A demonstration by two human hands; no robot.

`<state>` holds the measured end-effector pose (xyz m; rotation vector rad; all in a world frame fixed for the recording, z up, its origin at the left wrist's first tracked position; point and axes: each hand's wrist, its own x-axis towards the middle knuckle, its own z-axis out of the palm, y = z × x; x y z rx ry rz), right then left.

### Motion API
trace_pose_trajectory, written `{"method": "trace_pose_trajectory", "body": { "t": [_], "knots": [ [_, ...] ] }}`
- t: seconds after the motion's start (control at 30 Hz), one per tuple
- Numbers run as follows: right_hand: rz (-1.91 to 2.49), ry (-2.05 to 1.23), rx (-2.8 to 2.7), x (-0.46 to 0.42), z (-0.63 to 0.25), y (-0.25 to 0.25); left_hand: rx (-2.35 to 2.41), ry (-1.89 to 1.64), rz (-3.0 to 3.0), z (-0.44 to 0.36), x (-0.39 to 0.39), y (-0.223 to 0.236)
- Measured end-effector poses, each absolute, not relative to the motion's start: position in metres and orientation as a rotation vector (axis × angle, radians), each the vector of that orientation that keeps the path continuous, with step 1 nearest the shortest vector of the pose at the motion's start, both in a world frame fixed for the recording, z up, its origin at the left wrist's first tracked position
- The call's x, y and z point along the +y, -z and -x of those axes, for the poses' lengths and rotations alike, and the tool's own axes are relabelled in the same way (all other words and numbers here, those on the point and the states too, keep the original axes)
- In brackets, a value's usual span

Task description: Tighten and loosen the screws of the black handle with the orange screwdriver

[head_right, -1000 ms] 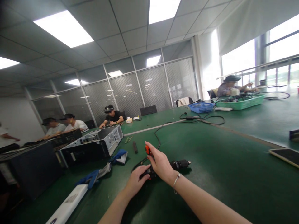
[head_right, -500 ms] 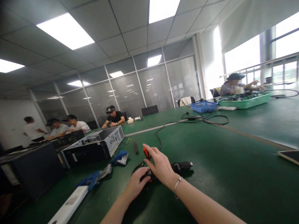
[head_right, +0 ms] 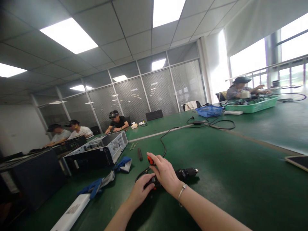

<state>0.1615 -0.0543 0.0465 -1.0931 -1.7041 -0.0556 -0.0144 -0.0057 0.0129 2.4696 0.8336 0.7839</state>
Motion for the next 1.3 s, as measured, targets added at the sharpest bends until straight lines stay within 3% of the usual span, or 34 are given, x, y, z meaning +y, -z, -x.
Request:
{"method": "trace_pose_trajectory", "body": {
  "t": [1.3],
  "knots": [
    [1.053, 0.007, -1.745, -0.0594, -0.1582, -0.0502, 0.795, -0.81, -2.515, 0.0161, -0.0049, -0.0093]
  ]
}}
